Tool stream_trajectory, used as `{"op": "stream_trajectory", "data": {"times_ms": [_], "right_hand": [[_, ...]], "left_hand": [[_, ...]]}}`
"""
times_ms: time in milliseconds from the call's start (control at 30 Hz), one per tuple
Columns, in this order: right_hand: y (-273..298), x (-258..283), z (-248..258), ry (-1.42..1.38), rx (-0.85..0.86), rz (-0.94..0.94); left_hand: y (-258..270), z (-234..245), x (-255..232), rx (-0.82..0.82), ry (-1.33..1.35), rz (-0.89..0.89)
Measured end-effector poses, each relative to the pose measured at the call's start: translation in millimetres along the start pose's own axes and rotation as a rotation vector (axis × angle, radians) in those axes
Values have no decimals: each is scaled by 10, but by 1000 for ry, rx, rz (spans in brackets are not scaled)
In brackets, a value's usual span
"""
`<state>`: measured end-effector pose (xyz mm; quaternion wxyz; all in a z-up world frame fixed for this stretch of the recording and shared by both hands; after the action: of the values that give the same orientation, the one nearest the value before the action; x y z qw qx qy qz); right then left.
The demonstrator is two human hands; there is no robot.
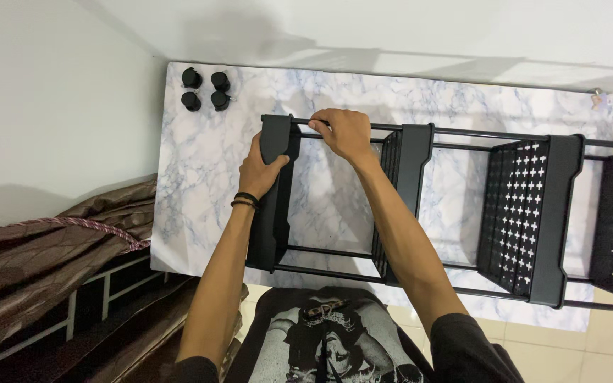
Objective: The person assembles a black plastic shoe rack by inserting rods into slots on the side panels and attaching the panels to the frame. The person handles rods, side panels, and the main frame, progressively building the structure on a marble-patterned table.
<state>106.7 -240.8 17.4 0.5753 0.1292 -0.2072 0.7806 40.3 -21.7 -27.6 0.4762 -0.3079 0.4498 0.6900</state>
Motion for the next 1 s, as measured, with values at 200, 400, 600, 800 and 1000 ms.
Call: {"op": "stream_trajectory", "data": {"times_ms": [200,400,600,800,1000], "right_hand": [[0,-4,-44,19,-6,-6],[-5,-61,-135,39,43,-7],[-57,-89,78,-185,-116,128],[661,32,550,-354,-287,68],[1849,635,358,-306,574,-107]], "left_hand": [[26,-22,-88,-5,-13,3],[26,-26,20,7,39,-36],[-157,-63,424,193,493,-44],[133,102,787,300,783,68],[936,260,940,257,722,109]]}}
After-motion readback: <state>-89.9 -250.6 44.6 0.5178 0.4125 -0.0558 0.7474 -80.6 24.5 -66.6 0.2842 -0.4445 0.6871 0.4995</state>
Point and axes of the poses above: each hand's wrist, its own y-axis away from the middle knuckle, its own z-axis out of the back of the hand, x = y × z, the point moved 5 cm from there along -y, towards the middle knuckle, and after that the axes turned 14 degrees about y, right-handed, at the moved point
